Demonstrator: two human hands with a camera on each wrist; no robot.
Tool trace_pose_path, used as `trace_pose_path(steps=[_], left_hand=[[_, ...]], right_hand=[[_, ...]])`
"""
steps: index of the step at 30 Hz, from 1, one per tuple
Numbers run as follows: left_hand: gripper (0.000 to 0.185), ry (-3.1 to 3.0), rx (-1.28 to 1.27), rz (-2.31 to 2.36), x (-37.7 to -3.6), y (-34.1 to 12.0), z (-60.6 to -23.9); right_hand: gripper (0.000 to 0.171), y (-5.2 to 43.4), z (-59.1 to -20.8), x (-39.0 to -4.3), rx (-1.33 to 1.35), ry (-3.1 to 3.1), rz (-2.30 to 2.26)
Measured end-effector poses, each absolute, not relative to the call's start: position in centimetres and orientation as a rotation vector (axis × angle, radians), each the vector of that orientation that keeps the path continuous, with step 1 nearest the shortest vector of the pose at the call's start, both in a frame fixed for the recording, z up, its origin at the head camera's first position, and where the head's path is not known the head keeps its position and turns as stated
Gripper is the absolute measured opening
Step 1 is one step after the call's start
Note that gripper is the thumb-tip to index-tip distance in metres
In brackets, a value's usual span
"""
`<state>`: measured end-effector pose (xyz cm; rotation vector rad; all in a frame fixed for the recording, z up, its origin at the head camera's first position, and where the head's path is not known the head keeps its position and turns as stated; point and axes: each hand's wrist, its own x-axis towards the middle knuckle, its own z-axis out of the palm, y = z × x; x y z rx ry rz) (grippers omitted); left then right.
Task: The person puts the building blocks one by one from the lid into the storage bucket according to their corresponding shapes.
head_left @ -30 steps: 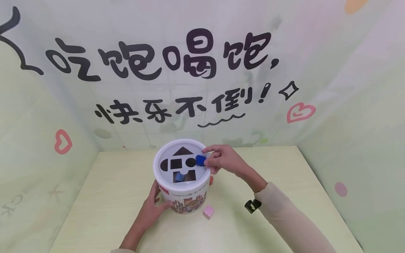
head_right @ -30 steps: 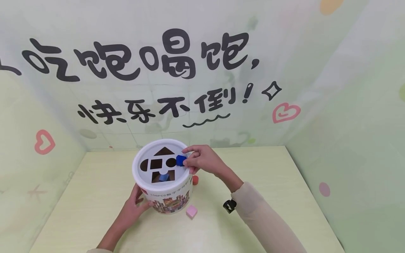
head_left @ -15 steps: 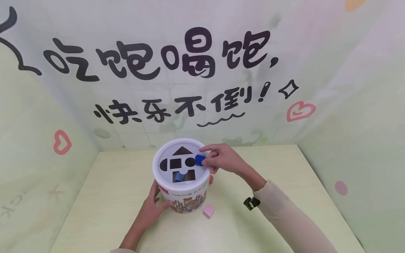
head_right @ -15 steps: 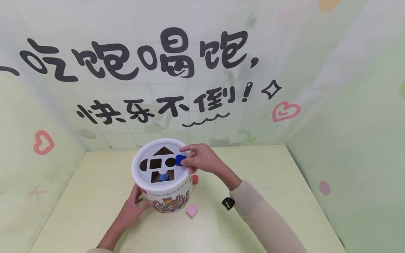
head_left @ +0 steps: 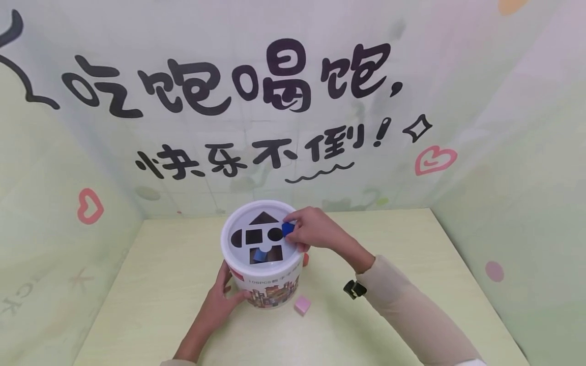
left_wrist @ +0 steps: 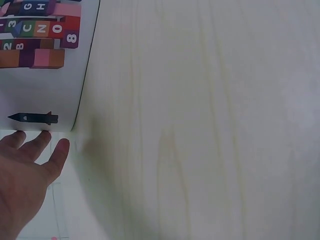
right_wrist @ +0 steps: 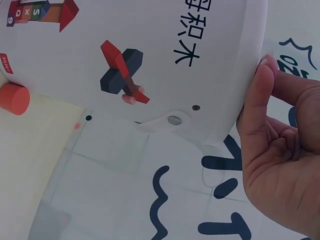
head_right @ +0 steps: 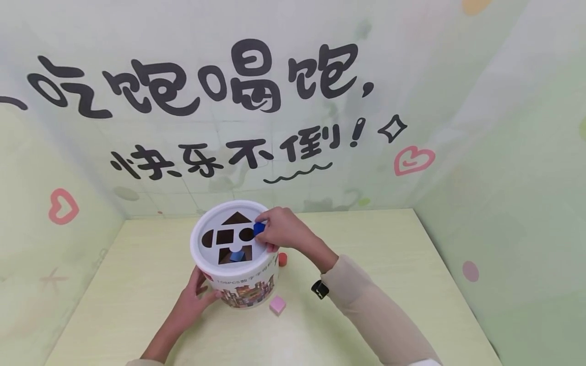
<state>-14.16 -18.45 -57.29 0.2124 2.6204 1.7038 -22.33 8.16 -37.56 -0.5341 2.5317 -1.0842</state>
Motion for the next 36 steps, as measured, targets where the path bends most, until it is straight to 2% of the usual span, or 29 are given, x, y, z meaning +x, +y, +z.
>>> trace_pose_path(steps=[6, 19, 36], left_hand=[[0.104, 2.618, 0.211, 1.711, -13.9, -18.5, -57.1], [0.102, 2.611, 0.197, 1.71, -14.2, -18.6, -57.5], [0.104, 2.614, 0.216, 1.73, -14.1, -18.5, -57.2]], right_hand=[[0.034, 8.2, -38.1, -22.4, -0.467, 2.506, -1.163], [0.038, 10.5, -39.1, -22.7, -0.385, 2.265, -1.486], [0.036, 10.6, -38.9, -22.5, -0.367, 2.278, -1.508]])
